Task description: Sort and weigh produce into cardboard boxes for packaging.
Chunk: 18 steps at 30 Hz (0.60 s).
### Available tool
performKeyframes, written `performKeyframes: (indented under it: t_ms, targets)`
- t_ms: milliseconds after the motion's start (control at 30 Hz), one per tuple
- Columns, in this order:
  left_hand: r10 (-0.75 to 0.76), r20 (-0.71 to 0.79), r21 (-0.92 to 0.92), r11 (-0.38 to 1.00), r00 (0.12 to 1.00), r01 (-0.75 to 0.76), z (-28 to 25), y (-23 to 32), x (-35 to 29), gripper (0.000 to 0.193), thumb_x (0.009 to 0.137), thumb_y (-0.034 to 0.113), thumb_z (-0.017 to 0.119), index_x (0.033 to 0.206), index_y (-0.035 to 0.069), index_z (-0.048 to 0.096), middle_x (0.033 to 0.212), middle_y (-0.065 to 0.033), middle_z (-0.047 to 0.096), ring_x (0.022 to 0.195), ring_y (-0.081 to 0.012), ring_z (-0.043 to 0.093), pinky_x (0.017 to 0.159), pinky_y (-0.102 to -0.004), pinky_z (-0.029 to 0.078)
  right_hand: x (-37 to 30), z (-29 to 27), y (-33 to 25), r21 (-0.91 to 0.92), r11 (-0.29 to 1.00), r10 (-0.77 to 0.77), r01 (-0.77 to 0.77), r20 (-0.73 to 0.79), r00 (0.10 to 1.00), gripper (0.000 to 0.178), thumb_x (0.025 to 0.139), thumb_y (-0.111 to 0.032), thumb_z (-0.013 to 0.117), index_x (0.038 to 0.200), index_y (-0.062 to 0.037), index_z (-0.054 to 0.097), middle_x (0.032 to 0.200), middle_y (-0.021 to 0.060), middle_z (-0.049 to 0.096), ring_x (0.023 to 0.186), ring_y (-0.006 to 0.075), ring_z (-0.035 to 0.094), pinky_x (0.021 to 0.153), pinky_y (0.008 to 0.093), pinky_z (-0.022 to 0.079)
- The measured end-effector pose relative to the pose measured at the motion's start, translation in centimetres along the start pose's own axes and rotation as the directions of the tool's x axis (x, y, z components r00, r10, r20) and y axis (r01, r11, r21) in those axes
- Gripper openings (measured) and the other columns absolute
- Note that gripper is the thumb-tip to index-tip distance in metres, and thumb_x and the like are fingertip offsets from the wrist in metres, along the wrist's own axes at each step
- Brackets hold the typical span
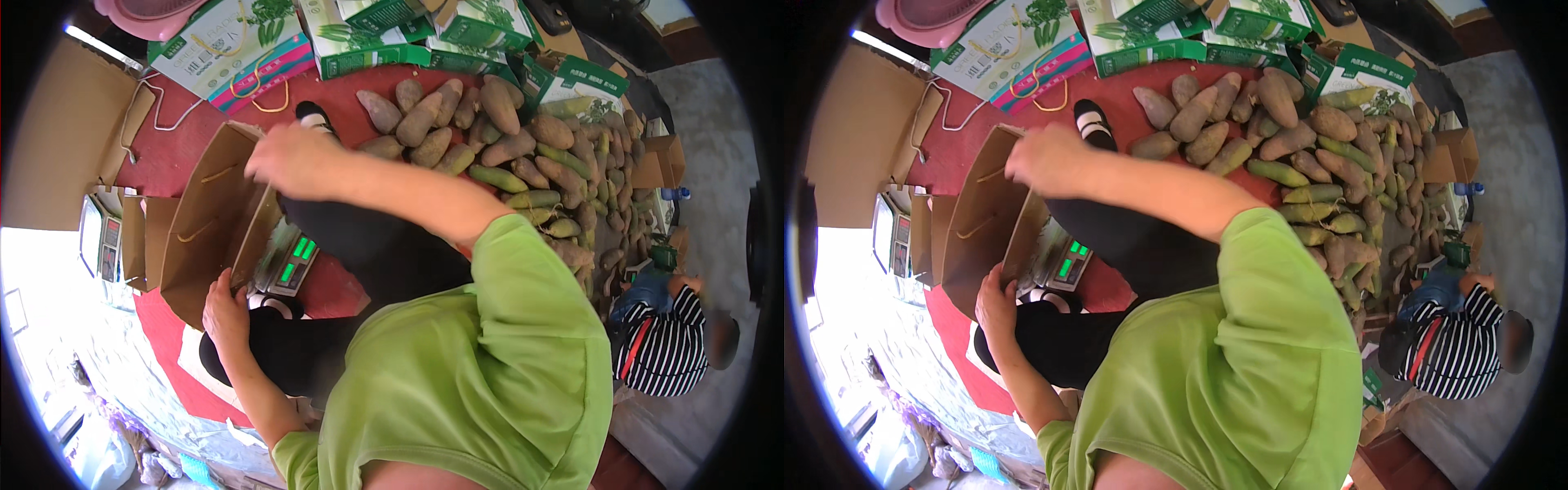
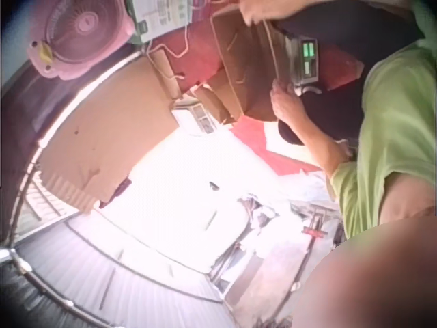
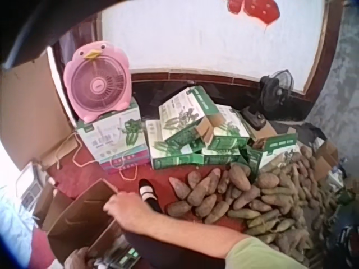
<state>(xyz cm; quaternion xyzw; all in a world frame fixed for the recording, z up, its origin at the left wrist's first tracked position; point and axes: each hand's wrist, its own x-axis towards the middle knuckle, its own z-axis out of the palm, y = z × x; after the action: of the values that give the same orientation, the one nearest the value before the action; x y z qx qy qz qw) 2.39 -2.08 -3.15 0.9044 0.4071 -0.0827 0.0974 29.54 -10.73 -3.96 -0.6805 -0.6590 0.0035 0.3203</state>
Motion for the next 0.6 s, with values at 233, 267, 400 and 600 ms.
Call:
performKeyframes:
  t_ms: [233,267,400,600]
  targets:
    - [0.124,0.043,-0.044,0.991,0.991,-0.122,0.5,-0.8,-0.1,0.054,0.080,0.014,0.064,0.131,0.010,0.046,0.117,-0.0182,0.057,0.107,-0.0373,0.054,0.088,-0.0436,0.044,-16.3,-6.0,12.5,-0.281,0.747,0.620,-0.602,-0.034,0.784,0.018,0.084,-0.022,0.056,0.096,-0.0133,0.066,0.097,0.0102,0.065,0.091,0.0311,0.061,0.076,0.0414,0.050]
    - [0.153,0.043,-0.046,0.987,0.987,-0.151,0.2,-0.7,-0.1,0.054,0.080,0.013,0.064,0.131,0.010,0.046,0.117,-0.0183,0.057,0.107,-0.0375,0.054,0.088,-0.0439,0.044,-20.0,-6.5,13.7,-0.336,0.681,0.688,-0.650,-0.008,0.725,0.019,0.084,-0.022,0.056,0.097,-0.0139,0.066,0.096,0.0113,0.065,0.090,0.0323,0.061,0.076,0.0420,0.050]
    - [0.161,0.130,0.004,0.987,0.978,-0.162,-1.5,-0.5,-0.1,0.055,0.080,0.012,0.064,0.132,0.009,0.046,0.115,-0.0185,0.057,0.107,-0.0379,0.053,0.088,-0.0453,0.043,-33.0,-8.1,14.7,-0.419,0.353,0.917,-0.836,-0.023,0.399,0.020,0.083,-0.023,0.056,0.096,-0.0110,0.065,0.092,0.0159,0.065,0.088,0.0366,0.061,0.076,0.0455,0.049]
    - [0.208,0.159,-0.011,0.978,0.965,-0.209,-0.7,-1.3,2.1,0.052,0.080,0.010,0.063,0.130,0.010,0.049,0.113,-0.0172,0.058,0.105,-0.0366,0.055,0.087,-0.0446,0.044,-48.3,-7.2,10.0,-0.509,-0.032,0.995,-0.860,0.063,-0.074,0.021,0.084,-0.020,0.052,0.096,-0.0107,0.066,0.098,0.0184,0.065,0.094,0.0368,0.061,0.081,0.0462,0.048]
